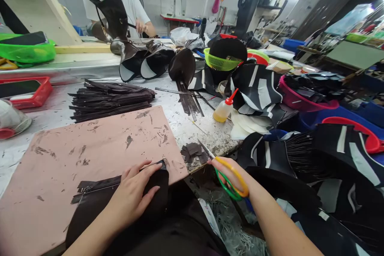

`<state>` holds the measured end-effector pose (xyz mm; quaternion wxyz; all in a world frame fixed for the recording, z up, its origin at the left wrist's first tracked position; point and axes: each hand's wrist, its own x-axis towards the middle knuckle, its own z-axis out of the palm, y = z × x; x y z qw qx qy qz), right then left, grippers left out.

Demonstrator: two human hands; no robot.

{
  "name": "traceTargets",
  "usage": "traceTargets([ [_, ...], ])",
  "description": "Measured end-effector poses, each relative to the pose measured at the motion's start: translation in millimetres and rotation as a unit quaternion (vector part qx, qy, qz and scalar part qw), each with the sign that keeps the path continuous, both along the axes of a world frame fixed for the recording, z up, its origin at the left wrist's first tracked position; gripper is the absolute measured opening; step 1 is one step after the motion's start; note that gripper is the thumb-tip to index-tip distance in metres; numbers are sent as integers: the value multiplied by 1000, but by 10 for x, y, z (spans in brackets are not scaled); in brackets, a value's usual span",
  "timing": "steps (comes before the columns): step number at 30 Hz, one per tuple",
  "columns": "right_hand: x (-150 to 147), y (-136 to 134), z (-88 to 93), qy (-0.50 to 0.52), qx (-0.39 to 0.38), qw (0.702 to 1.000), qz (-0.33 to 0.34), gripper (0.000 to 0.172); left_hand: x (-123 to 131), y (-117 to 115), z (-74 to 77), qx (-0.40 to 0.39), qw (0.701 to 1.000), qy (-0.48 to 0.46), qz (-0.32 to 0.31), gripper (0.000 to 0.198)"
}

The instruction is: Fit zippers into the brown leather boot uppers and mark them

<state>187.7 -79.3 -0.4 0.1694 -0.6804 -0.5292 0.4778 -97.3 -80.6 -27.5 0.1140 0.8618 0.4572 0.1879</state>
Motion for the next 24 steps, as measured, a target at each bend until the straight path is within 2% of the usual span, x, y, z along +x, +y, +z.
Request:
traceTargets([
  [1,22,-5,-22,-102,40,994,24,52,-8,5,-5,9,1000,2,-1,42],
  [3,18,-99,-116,-292,128,945,76,44,-22,10,-19,30,1000,6,1,45],
  [5,0,-262,-248,-399,193,889,113,47,-24,12,-40,57,998,11,17,47],
  [6,-1,-342,-311,-418,215,874,125,50,-19,15,-50,68,997,13,32,48],
  [7,7,-405,-362,-419,231,868,131,51,-10,22,-56,75,996,16,51,49],
  [9,43,-444,-404,-392,246,879,115,52,21,57,-39,68,993,28,87,50],
  [11,99,-326,-355,-380,224,896,60,52,65,129,36,17,993,42,113,48],
  [14,212,93,-188,-443,149,884,-22,45,133,281,231,-132,979,54,145,31],
  [16,283,409,-90,-477,125,870,-24,41,164,367,349,-218,961,47,160,18],
  [18,298,638,-34,-488,139,861,-7,37,178,412,412,-262,951,25,162,11],
  [19,265,699,-21,-488,170,856,-5,34,179,417,420,-271,949,8,160,11],
  [21,101,704,-14,-442,286,850,1,27,177,404,401,-278,947,-24,159,12],
  [23,-174,592,-19,-293,424,856,52,22,179,375,371,-278,945,-51,162,12],
  [24,-332,518,-26,-193,470,856,98,20,182,360,361,-279,945,-62,163,12],
])
